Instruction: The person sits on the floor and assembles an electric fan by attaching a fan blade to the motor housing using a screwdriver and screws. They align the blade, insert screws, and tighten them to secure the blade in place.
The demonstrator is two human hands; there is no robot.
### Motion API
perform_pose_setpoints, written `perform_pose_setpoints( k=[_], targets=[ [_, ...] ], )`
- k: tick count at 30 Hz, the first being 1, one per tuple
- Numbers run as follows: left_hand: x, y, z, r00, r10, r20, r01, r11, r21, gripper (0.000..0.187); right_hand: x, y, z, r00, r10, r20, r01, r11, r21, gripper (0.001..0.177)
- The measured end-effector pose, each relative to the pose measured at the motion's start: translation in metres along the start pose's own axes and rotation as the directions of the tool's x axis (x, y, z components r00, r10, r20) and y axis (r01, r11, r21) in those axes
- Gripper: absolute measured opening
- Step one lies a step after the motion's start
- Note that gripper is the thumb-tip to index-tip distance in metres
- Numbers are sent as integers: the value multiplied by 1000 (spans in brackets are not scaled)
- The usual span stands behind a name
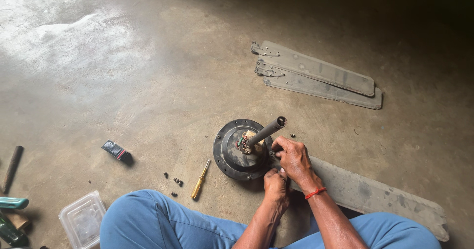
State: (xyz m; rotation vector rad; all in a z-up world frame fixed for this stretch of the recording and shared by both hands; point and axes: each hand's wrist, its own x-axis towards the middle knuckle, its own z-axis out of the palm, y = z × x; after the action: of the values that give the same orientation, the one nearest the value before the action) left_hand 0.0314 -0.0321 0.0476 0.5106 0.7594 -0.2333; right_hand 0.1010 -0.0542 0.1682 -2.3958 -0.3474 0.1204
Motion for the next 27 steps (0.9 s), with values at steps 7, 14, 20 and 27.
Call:
perform_pose_setpoints(
  k=[7,14,20,27],
  targets=[
    [-1,0,-3,999,-39,-2,39,999,-32,4,-2,-3,0,999,-37,4,37,999,-35,24],
    [8,-8,-6,1000,12,14,-11,998,-62,7,-2,2,5,991,-135,-6,134,985,-108,24],
    [9,-8,-7,1000,4,22,-3,997,-78,9,-1,7,9,972,-232,-29,221,953,-207,22],
    [8,-7,-6,999,15,36,-11,994,-108,5,-3,0,10,951,-306,-37,282,912,-297,25]
  ],
)
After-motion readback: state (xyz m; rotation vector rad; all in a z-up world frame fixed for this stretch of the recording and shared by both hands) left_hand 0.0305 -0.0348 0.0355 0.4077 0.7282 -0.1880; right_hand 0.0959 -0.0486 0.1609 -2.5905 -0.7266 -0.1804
